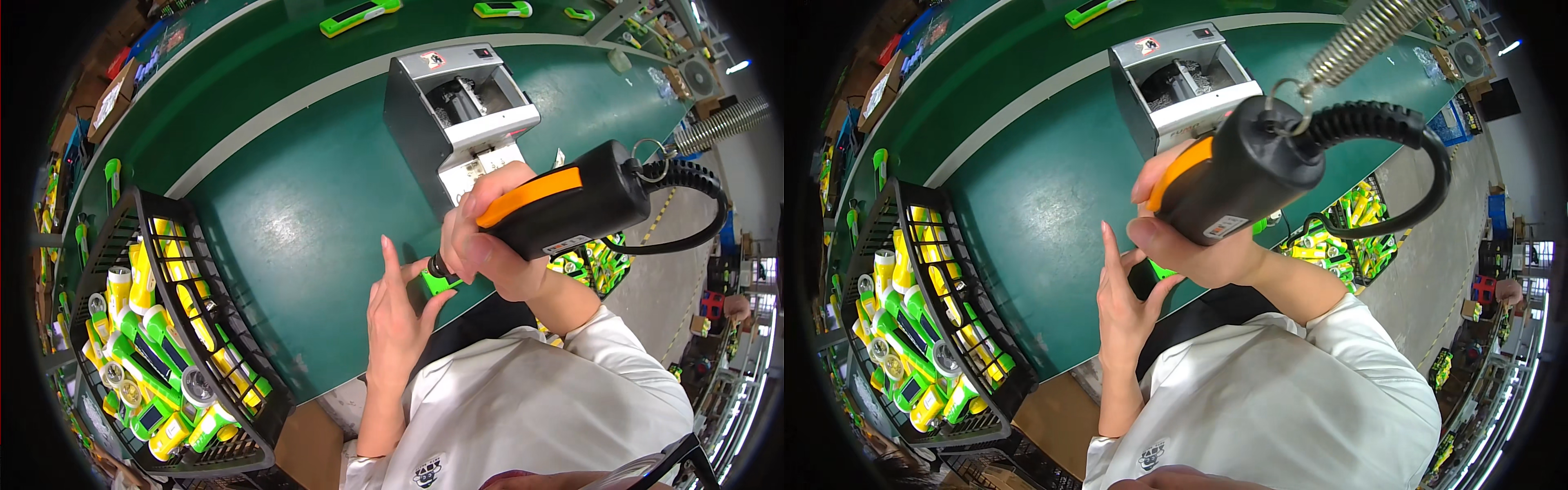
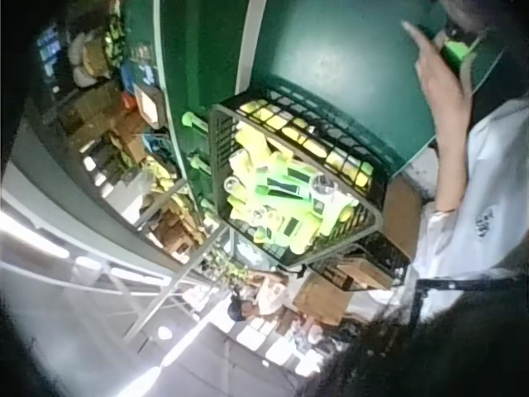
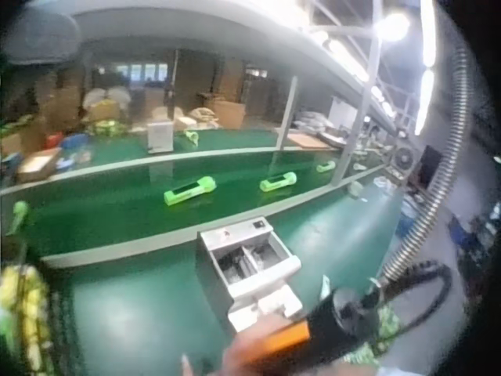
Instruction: The person assembles flashlights by fastening screws into each unit using an electric screwdriver and placing the completed flashlights onto the workbench.
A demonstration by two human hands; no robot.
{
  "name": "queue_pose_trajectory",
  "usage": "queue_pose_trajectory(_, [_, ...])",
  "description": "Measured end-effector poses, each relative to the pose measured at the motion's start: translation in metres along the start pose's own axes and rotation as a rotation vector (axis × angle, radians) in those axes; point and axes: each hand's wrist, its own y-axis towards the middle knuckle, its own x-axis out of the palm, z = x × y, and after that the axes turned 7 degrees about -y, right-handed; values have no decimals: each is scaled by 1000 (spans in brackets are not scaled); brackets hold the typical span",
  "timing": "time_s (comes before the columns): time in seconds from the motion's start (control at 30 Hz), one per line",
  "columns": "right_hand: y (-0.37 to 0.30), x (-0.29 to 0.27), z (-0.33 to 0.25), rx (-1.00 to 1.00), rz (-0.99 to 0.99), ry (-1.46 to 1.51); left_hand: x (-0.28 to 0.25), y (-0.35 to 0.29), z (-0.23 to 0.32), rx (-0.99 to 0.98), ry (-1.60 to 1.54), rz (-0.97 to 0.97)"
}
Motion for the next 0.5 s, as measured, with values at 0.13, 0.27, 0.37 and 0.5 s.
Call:
queue_pose_trajectory(0.13, [2, -6, -2, -9, -79, -55, 2, -1, -4, -2, -35, 25])
queue_pose_trajectory(0.27, [5, -3, -3, -81, -134, 195, 0, -2, -3, 20, -7, 13])
queue_pose_trajectory(0.37, [5, -5, -5, -98, -148, 188, -3, 0, -1, -1, -12, -25])
queue_pose_trajectory(0.5, [6, -5, -5, -123, -156, 222, -1, 0, -3, 28, -1, 11])
